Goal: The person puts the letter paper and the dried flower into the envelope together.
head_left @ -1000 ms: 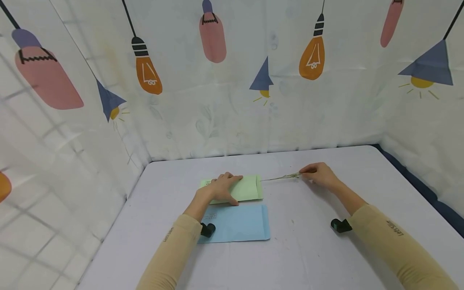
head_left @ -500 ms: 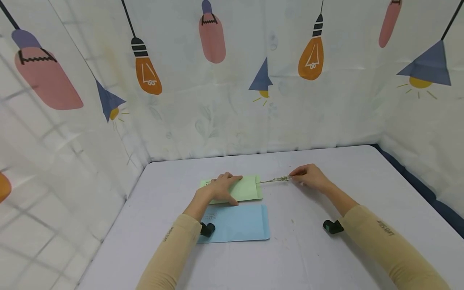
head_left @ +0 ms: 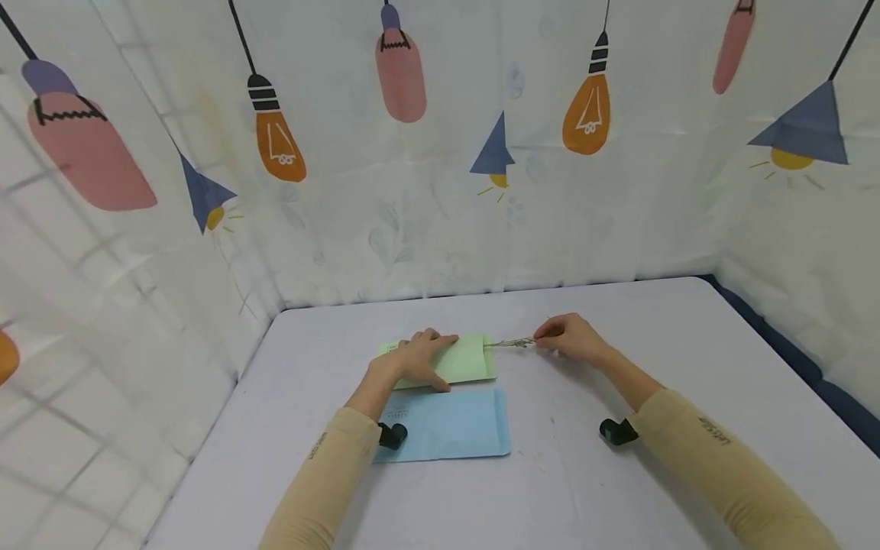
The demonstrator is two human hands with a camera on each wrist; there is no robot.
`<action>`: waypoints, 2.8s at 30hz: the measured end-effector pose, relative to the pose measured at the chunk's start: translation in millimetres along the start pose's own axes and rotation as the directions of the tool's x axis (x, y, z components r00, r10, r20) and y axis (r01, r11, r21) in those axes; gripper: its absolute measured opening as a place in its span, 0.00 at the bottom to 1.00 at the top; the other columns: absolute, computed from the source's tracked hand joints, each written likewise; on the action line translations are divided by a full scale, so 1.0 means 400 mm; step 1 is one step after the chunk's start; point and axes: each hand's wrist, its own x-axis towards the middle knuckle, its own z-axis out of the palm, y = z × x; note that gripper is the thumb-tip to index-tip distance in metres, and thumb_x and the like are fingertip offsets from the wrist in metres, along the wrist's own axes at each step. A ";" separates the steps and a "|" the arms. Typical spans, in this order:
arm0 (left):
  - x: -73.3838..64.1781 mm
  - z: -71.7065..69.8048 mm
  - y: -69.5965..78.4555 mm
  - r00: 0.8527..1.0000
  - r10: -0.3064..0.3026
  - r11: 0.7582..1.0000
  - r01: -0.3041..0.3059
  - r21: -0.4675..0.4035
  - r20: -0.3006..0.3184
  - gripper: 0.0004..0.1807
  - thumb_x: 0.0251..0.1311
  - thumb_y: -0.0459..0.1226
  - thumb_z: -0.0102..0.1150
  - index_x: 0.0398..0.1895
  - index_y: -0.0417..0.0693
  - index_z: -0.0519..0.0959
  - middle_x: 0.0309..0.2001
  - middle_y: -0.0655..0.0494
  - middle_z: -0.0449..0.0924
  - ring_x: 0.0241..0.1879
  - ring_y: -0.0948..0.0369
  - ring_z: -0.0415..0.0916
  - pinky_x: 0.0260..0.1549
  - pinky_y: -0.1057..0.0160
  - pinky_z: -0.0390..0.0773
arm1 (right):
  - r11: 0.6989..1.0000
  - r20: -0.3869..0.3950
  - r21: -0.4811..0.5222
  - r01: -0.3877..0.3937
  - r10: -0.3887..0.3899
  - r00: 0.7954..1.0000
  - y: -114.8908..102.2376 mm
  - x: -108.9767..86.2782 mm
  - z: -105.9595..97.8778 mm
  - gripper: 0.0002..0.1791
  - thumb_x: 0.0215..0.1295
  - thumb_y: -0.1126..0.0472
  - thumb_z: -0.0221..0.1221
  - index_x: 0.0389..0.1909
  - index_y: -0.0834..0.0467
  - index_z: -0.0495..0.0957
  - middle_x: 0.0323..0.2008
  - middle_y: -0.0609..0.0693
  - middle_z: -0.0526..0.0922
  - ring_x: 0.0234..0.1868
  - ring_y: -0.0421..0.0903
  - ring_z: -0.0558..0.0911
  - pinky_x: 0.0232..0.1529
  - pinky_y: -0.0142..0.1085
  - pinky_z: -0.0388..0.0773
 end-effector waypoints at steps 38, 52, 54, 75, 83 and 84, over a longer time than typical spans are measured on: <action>0.010 0.008 -0.007 1.000 0.017 0.999 -0.018 0.043 0.004 0.55 0.54 0.57 0.76 0.82 0.66 0.56 0.75 0.51 0.58 0.73 0.49 0.57 0.65 0.39 0.62 | 0.998 0.070 -0.012 0.059 -0.058 0.996 -0.056 0.018 0.105 0.05 0.68 0.63 0.66 0.42 0.59 0.87 0.34 0.48 0.85 0.32 0.46 0.78 0.32 0.38 0.78; 0.015 0.008 -0.002 1.000 0.004 0.999 -0.004 0.032 0.003 0.55 0.52 0.58 0.76 0.82 0.66 0.57 0.75 0.50 0.58 0.71 0.46 0.59 0.63 0.38 0.64 | 0.999 0.094 0.007 0.044 -0.045 0.995 -0.082 0.029 0.136 0.06 0.68 0.64 0.66 0.44 0.59 0.86 0.34 0.49 0.84 0.31 0.45 0.78 0.31 0.35 0.77; 0.016 0.007 0.000 1.000 -0.002 0.999 0.002 0.033 0.005 0.56 0.52 0.59 0.76 0.82 0.67 0.57 0.75 0.51 0.58 0.71 0.45 0.59 0.63 0.38 0.65 | 0.999 0.094 0.016 0.045 -0.046 0.994 -0.087 0.030 0.140 0.07 0.68 0.64 0.66 0.45 0.60 0.85 0.35 0.49 0.83 0.32 0.45 0.78 0.30 0.35 0.78; 0.016 0.011 0.004 1.000 -0.018 1.000 0.018 0.005 -0.008 0.56 0.50 0.58 0.78 0.82 0.66 0.57 0.75 0.49 0.58 0.70 0.42 0.59 0.63 0.37 0.65 | 0.994 0.098 0.111 0.020 -0.031 0.995 -0.096 0.030 0.146 0.13 0.69 0.64 0.67 0.51 0.63 0.78 0.38 0.51 0.88 0.37 0.47 0.85 0.32 0.37 0.79; 0.013 0.023 -0.005 0.999 -0.003 0.999 0.001 -0.054 -0.032 0.56 0.50 0.56 0.79 0.82 0.64 0.58 0.77 0.47 0.55 0.72 0.39 0.57 0.63 0.34 0.64 | 0.992 0.103 0.119 0.032 -0.044 0.994 -0.054 0.003 0.078 0.16 0.69 0.63 0.67 0.52 0.67 0.78 0.40 0.55 0.88 0.38 0.50 0.84 0.35 0.39 0.79; 0.012 0.023 -0.005 0.999 0.000 0.998 -0.002 -0.061 -0.032 0.56 0.50 0.56 0.79 0.82 0.64 0.58 0.77 0.47 0.54 0.72 0.38 0.56 0.63 0.34 0.63 | 0.993 0.104 0.113 0.030 -0.041 0.994 -0.050 -0.001 0.069 0.16 0.69 0.63 0.67 0.52 0.67 0.78 0.40 0.56 0.88 0.38 0.50 0.84 0.35 0.39 0.79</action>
